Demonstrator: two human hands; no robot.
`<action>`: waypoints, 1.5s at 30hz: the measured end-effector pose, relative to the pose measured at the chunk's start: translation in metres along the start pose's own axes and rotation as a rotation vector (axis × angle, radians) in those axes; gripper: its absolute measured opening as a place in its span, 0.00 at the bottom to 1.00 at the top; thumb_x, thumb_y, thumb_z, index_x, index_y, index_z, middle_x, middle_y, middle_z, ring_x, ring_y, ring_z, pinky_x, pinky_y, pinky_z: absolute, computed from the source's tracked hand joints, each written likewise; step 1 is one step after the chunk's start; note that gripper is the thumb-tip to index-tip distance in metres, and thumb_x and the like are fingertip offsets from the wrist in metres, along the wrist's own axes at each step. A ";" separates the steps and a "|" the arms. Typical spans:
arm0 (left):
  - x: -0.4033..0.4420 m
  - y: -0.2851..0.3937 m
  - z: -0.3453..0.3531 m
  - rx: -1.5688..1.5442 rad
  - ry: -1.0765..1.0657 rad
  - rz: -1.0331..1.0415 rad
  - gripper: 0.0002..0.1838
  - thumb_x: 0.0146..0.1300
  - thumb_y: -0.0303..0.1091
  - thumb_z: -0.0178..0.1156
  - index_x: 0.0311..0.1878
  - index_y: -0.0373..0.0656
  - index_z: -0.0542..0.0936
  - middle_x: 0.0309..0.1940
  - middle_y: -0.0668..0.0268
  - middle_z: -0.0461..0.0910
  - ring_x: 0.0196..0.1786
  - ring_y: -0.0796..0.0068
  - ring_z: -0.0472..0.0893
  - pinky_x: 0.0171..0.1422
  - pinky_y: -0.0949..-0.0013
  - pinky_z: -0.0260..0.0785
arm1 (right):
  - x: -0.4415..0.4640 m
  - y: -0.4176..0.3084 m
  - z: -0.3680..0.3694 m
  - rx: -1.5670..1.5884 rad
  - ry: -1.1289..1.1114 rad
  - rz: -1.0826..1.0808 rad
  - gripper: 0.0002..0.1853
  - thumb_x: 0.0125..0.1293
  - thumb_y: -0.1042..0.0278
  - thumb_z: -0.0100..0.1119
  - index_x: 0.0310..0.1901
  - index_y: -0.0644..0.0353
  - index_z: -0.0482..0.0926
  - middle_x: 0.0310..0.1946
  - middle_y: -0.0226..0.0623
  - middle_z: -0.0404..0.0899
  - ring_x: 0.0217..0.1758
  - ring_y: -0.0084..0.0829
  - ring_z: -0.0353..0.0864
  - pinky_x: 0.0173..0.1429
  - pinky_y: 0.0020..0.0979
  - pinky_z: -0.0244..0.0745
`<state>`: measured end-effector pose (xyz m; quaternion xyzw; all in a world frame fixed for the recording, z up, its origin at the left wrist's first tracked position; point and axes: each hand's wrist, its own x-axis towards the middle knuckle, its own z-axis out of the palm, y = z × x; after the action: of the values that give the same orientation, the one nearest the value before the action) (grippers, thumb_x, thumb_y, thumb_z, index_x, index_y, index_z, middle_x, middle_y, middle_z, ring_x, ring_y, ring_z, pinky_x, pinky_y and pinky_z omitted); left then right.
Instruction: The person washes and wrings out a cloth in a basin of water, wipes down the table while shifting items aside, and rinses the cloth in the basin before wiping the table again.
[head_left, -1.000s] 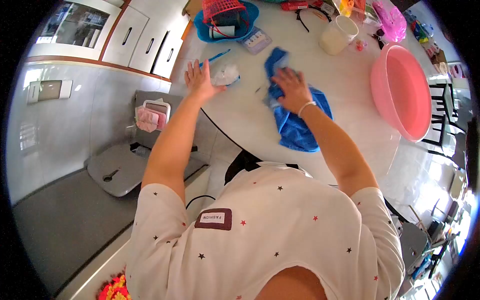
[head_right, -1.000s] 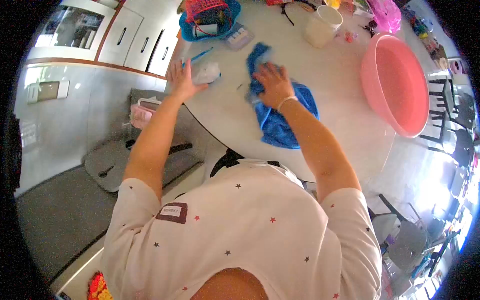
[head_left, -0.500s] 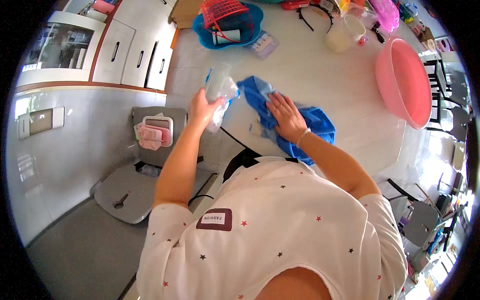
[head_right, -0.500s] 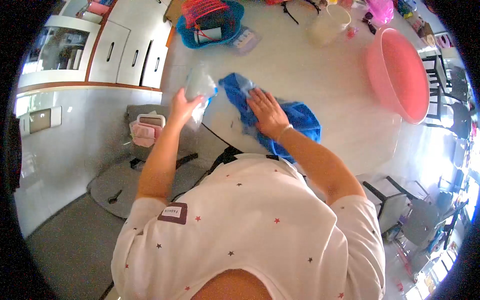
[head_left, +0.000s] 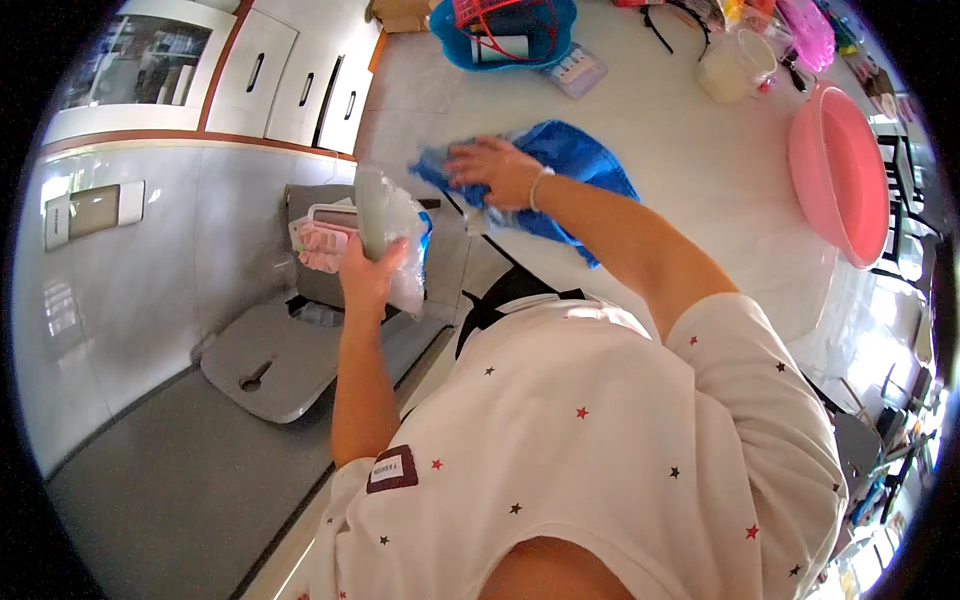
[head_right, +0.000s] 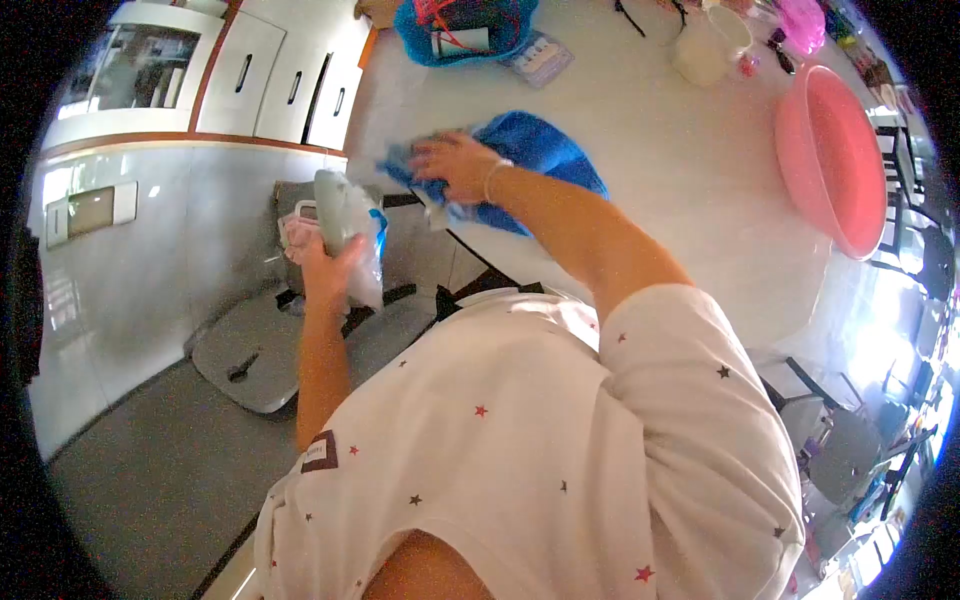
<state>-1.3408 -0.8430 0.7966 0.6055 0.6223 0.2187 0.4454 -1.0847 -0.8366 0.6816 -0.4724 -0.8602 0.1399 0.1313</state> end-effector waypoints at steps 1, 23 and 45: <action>0.004 0.002 0.007 -0.003 -0.026 0.005 0.24 0.48 0.41 0.71 0.44 0.35 0.77 0.36 0.61 0.80 0.38 0.74 0.78 0.43 0.67 0.70 | -0.011 -0.008 0.004 0.053 0.000 -0.072 0.28 0.45 0.68 0.62 0.54 0.47 0.76 0.65 0.27 0.65 0.73 0.30 0.53 0.75 0.45 0.45; 0.117 0.093 0.244 0.777 -0.251 1.000 0.26 0.53 0.38 0.62 0.56 0.43 0.71 0.51 0.56 0.73 0.52 0.56 0.75 0.53 0.51 0.66 | -0.403 -0.005 -0.027 -0.411 0.638 1.378 0.30 0.43 0.81 0.57 0.53 0.51 0.74 0.61 0.29 0.70 0.70 0.32 0.60 0.72 0.40 0.50; -0.011 0.100 0.145 0.925 -0.014 1.270 0.23 0.54 0.26 0.56 0.57 0.39 0.73 0.50 0.58 0.77 0.35 0.69 0.76 0.35 0.68 0.67 | -0.263 0.031 -0.073 -0.076 0.132 0.682 0.39 0.44 0.66 0.64 0.64 0.46 0.66 0.68 0.33 0.60 0.75 0.36 0.49 0.76 0.49 0.38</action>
<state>-1.1680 -0.8750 0.8073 0.9706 0.1818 0.1464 -0.0582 -0.8976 -1.0359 0.7136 -0.7453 -0.6471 0.1127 0.1145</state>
